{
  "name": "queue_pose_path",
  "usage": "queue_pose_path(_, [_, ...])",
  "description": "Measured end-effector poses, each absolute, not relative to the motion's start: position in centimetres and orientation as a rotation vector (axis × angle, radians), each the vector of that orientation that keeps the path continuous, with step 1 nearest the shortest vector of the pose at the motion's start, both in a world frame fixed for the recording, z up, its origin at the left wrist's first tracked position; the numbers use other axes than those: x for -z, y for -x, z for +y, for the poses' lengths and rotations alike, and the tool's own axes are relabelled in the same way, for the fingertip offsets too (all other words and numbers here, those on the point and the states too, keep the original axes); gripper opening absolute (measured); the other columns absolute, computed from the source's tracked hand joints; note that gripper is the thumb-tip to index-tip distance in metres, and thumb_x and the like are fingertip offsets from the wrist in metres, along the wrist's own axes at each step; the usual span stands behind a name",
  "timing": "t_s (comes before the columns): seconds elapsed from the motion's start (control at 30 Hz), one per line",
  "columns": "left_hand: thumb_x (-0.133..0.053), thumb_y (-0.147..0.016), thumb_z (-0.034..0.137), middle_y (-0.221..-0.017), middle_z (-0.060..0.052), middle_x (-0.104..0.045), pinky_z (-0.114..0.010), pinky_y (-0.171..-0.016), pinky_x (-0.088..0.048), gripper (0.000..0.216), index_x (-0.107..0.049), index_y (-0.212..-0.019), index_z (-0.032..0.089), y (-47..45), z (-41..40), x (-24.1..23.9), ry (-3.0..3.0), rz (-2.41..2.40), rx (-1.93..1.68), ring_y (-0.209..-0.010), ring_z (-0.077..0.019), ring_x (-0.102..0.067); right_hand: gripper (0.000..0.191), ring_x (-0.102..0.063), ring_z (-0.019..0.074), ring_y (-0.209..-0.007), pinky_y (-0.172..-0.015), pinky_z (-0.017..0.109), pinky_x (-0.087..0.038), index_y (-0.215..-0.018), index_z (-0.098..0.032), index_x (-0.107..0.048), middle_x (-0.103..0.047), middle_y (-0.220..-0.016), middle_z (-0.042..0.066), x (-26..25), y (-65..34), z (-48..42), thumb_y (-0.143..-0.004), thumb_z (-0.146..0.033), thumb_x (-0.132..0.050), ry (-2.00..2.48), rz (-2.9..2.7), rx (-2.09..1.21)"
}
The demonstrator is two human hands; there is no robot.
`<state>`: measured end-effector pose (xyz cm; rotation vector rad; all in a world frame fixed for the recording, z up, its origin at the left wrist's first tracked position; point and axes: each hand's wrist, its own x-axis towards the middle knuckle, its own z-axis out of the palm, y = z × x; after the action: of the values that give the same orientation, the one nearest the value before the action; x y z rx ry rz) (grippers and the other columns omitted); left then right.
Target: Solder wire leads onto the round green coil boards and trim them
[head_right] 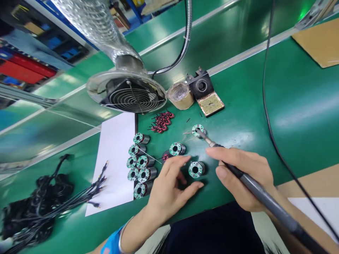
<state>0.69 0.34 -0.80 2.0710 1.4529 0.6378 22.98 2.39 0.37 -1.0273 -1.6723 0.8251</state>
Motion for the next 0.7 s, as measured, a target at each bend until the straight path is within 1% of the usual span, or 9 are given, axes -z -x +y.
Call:
queue_pose_path(0.07, [-0.075,-0.077,0.028,-0.110,-0.006,-0.057,-0.018,-0.052,-0.051,0.049,-0.053,-0.120,0.019,-1.1,0.9,1.3,-1.969,1.401,-0.670,-0.059,-0.0038,-0.054,0.048,-0.058,0.0048,-0.068,-0.062,0.017,-0.050,-0.131,-0.025,-0.055,-0.062,-0.084,-0.001,0.7,-22.5,1.9,-0.086,-0.008,-0.056,1.041,-1.632,-0.800])
queue_pose_path(0.17, [-0.071,-0.077,0.020,-0.097,-0.004,-0.059,-0.016,-0.051,-0.048,0.037,-0.060,-0.112,0.017,-1.2,1.4,1.5,-1.700,1.342,-0.702,-0.059,-0.0044,-0.054,0.047,-0.061,0.0045,-0.069,-0.067,0.016,-0.053,-0.130,-0.024,-0.055,-0.065,-0.088,-0.002,1.6,-22.1,1.4,-0.087,-0.007,-0.056,1.034,-1.639,-0.784])
queue_pose_path(0.23, [-0.071,-0.076,0.020,-0.083,-0.002,-0.058,-0.016,-0.048,-0.045,0.037,-0.061,-0.112,0.015,-1.0,1.4,1.3,-1.517,1.324,-0.696,-0.054,-0.0041,-0.050,0.044,-0.064,0.0057,-0.073,-0.070,0.017,-0.055,-0.127,-0.023,-0.057,-0.067,-0.091,-0.001,1.7,-22.2,1.3,-0.087,-0.007,-0.056,1.036,-1.640,-0.767])
queue_pose_path(0.3, [-0.071,-0.076,0.022,-0.070,0.001,-0.053,-0.016,-0.046,-0.041,0.039,-0.061,-0.113,0.013,-0.8,1.3,1.1,-1.383,1.305,-0.674,-0.049,-0.0040,-0.045,0.038,-0.065,0.0060,-0.075,-0.072,0.017,-0.055,-0.122,-0.022,-0.058,-0.068,-0.092,-0.001,1.7,-22.2,1.3,-0.087,-0.007,-0.056,1.051,-1.647,-0.744])
queue_pose_path(0.37, [-0.071,-0.076,0.024,-0.064,0.002,-0.049,-0.017,-0.046,-0.038,0.042,-0.060,-0.115,0.012,-0.6,1.2,1.0,-1.301,1.281,-0.649,-0.048,-0.0042,-0.042,0.030,-0.065,0.0054,-0.074,-0.073,0.015,-0.055,-0.114,-0.020,-0.060,-0.068,-0.091,-0.002,1.6,-22.2,1.4,-0.087,-0.008,-0.057,1.071,-1.677,-0.710])
queue_pose_path(0.47, [-0.071,-0.076,0.024,-0.062,0.003,-0.047,-0.017,-0.046,-0.036,0.044,-0.059,-0.116,0.012,-0.5,1.0,0.9,-1.271,1.258,-0.648,-0.048,-0.0042,-0.040,0.019,-0.065,0.0048,-0.073,-0.072,0.014,-0.053,-0.104,-0.019,-0.061,-0.068,-0.089,-0.003,1.5,-22.2,1.5,-0.088,-0.011,-0.056,1.098,-1.709,-0.668])
queue_pose_path(0.6, [-0.070,-0.076,0.023,-0.062,0.004,-0.047,-0.017,-0.045,-0.034,0.043,-0.059,-0.117,0.014,-0.3,0.8,0.4,-1.316,1.239,-0.649,-0.047,-0.0040,-0.037,0.014,-0.065,0.0041,-0.073,-0.073,0.014,-0.051,-0.101,-0.019,-0.060,-0.067,-0.090,-0.003,2.0,-22.2,1.4,-0.089,-0.013,-0.056,1.118,-1.722,-0.649])
queue_pose_path(0.67, [-0.069,-0.075,0.020,-0.071,0.001,-0.053,-0.018,-0.046,-0.037,0.041,-0.060,-0.115,0.017,0.1,0.6,-0.1,-1.459,1.240,-0.646,-0.051,-0.0053,-0.042,0.014,-0.064,0.0032,-0.071,-0.071,0.013,-0.050,-0.101,-0.019,-0.061,-0.066,-0.088,-0.003,2.2,-22.2,1.4,-0.090,-0.013,-0.056,1.160,-1.726,-0.617])
queue_pose_path(0.7, [-0.068,-0.074,0.018,-0.079,-0.002,-0.057,-0.019,-0.050,-0.040,0.040,-0.060,-0.113,0.018,0.4,0.5,-0.3,-1.585,1.237,-0.650,-0.056,-0.0072,-0.047,0.013,-0.063,0.0028,-0.070,-0.070,0.013,-0.050,-0.100,-0.020,-0.061,-0.066,-0.088,-0.004,2.2,-22.2,1.5,-0.090,-0.013,-0.056,1.193,-1.730,-0.593])
